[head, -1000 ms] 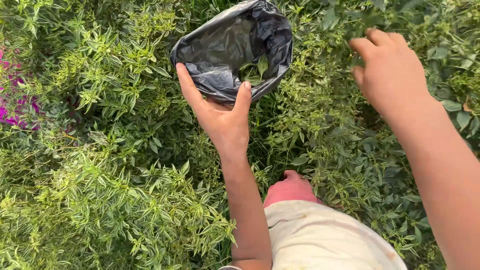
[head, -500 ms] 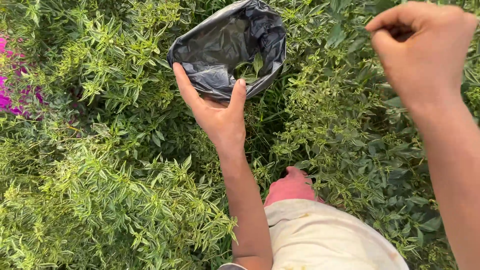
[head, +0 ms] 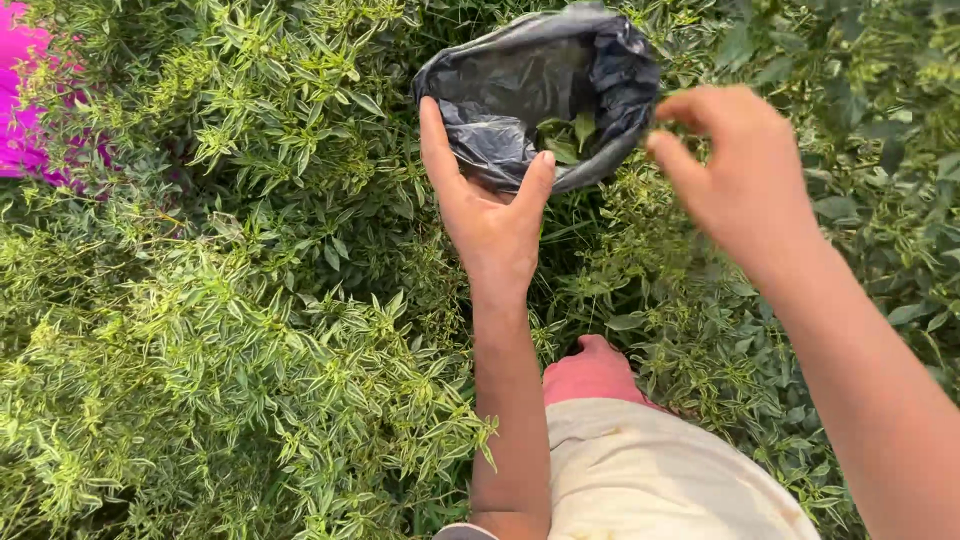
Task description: Picking small green produce or leaves from dense bushes and placing them into a black plastic bag.
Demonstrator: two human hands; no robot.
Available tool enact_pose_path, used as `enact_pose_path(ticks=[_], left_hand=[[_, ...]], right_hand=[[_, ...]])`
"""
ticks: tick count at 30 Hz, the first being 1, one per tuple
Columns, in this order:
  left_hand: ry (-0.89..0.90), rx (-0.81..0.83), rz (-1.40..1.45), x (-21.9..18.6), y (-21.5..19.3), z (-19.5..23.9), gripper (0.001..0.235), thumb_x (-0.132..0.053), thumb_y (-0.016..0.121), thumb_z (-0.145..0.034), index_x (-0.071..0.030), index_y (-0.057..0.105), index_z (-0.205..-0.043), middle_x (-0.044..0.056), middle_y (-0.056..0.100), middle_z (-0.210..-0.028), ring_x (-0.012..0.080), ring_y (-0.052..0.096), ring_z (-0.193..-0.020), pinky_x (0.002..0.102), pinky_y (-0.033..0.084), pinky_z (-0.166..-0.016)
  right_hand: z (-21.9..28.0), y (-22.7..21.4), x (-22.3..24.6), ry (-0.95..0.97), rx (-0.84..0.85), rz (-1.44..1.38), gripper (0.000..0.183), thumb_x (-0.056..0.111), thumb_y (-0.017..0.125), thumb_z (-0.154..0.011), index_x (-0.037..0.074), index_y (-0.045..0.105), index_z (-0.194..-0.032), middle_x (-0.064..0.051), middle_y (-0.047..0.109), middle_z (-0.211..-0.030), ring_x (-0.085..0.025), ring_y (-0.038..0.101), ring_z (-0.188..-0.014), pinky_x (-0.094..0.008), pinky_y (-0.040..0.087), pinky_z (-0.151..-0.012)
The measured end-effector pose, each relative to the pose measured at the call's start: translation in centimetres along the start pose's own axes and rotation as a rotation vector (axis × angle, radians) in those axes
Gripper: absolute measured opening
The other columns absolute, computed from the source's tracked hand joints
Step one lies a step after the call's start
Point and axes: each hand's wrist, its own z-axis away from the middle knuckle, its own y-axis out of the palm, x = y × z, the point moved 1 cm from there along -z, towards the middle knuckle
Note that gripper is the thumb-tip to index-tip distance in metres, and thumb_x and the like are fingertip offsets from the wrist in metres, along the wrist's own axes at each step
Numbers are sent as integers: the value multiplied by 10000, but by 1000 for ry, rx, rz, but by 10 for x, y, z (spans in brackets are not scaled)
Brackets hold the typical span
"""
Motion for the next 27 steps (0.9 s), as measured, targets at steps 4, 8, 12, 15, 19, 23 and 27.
enact_pose_path(ticks=[4, 8, 12, 15, 19, 23, 27], left_hand=[[-33, 11, -14, 10, -4, 2, 1035, 164, 743, -849, -40, 154, -1675, 146, 283, -1653, 226, 435, -1442, 349, 472, -1164], [-58, 5, -11, 18, -6, 4, 1039, 160, 738, -851, -40, 146, -1680, 156, 307, -1641, 234, 456, -1399, 346, 476, -1134], [-64, 5, -45, 25, -10, 7, 1024, 170, 737, -853, -32, 155, -1672, 150, 278, -1655, 223, 437, -1425, 341, 476, -1135], [-43, -22, -27, 23, -9, 3, 1019, 192, 719, -865, -29, 153, -1684, 161, 277, -1673, 226, 442, -1416, 333, 450, -1157], [-41, -59, -19, 14, -2, 3, 1006, 192, 699, -880, -37, 141, -1685, 155, 273, -1680, 223, 435, -1438, 335, 434, -1181], [-59, -55, 21, 15, -3, 12, 1026, 200, 696, -876, -47, 125, -1693, 162, 304, -1663, 233, 449, -1402, 348, 436, -1162], [-52, 14, 85, 12, 1, 26, 1059, 215, 700, -862, -58, 116, -1702, 153, 317, -1660, 225, 446, -1431, 344, 411, -1204]], right_hand=[[42, 35, -17, -7, 67, 108, 468, 189, 855, -807, 48, 692, -1223, -194, 647, -1172, -396, 666, -1007, -458, 546, -818], [60, 45, -20, 249, 118, -64, 437, 79, 794, -832, 65, 695, -1257, -193, 654, -1222, -368, 676, -998, -434, 553, -837], [65, 41, -29, 240, -41, -143, 262, -38, 712, -914, 41, 738, -1162, -157, 721, -1160, -290, 716, -1028, -374, 578, -883], [56, 17, -20, 330, -123, -209, 154, -35, 724, -989, 20, 756, -1129, -126, 745, -1091, -200, 721, -922, -320, 578, -815], [35, -8, 8, 403, -214, -402, 131, -49, 708, -1037, 2, 754, -1149, -96, 732, -1087, -123, 707, -887, -259, 597, -785], [13, -22, 62, 394, -264, -679, 103, -60, 693, -1019, -15, 720, -1108, -74, 702, -1062, -89, 698, -898, -212, 609, -791], [-2, -16, 93, 292, -134, -704, 178, -82, 646, -970, -20, 701, -1127, -93, 707, -1107, -93, 694, -939, -212, 585, -798]])
